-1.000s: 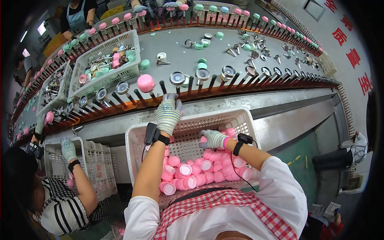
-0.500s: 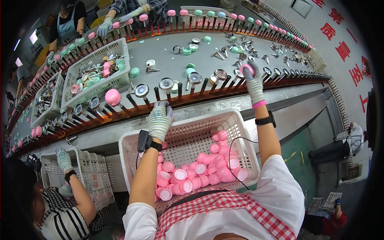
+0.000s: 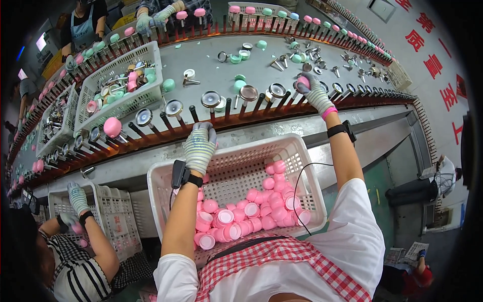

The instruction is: The recorder is putting pink lids on cosmetic jars as they move along a conveyor belt in a factory setting.

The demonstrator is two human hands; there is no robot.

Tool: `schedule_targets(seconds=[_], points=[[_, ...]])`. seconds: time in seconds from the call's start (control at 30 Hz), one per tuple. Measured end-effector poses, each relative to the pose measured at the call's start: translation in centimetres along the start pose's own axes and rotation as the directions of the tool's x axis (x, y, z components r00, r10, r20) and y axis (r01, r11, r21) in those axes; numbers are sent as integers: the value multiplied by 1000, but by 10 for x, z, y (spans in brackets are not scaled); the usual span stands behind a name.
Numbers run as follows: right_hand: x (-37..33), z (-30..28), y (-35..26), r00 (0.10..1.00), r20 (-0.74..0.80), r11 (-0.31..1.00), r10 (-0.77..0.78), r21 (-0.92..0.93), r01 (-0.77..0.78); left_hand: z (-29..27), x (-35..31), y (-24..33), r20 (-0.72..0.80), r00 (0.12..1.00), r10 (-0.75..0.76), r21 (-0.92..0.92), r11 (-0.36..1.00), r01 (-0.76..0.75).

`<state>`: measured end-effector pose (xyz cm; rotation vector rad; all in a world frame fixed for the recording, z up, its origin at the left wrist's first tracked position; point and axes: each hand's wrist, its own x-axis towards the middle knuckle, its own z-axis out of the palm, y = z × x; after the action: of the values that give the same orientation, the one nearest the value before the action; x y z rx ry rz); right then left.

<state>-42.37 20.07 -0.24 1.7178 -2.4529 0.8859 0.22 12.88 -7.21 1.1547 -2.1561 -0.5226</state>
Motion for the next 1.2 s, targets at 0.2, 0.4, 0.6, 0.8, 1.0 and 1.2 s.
schedule_targets(seconds=[0.2, 0.4, 0.6, 0.8, 1.0, 1.2], points=[[7, 19, -26, 976, -39, 976, -216, -11, 216, 3, 2, 4, -5, 1000, -6, -31, 999, 6], [-12, 21, -70, 952, 84, 955, -293, -31, 296, 6, 1, -1, -21, 1000, 3, -24, 1000, -3], [-10, 22, -135, 909, 309, 919, -280, -186, 347, 0, -1, 1, 5, 1000, -11, -23, 1000, 11], [-14, 60, -148, 893, 219, 866, -393, -240, 439, 2, 1, 1, 18, 1000, -22, -2, 1000, 22], [-27, 75, -194, 902, 143, 863, -406, -264, 431, 3, 4, 0, -24, 999, 38, 0, 999, -38], [-171, 85, -202, 417, 573, 576, -705, 121, 809, 1, 0, -3, -41, 998, 50, 23, 999, -49]])
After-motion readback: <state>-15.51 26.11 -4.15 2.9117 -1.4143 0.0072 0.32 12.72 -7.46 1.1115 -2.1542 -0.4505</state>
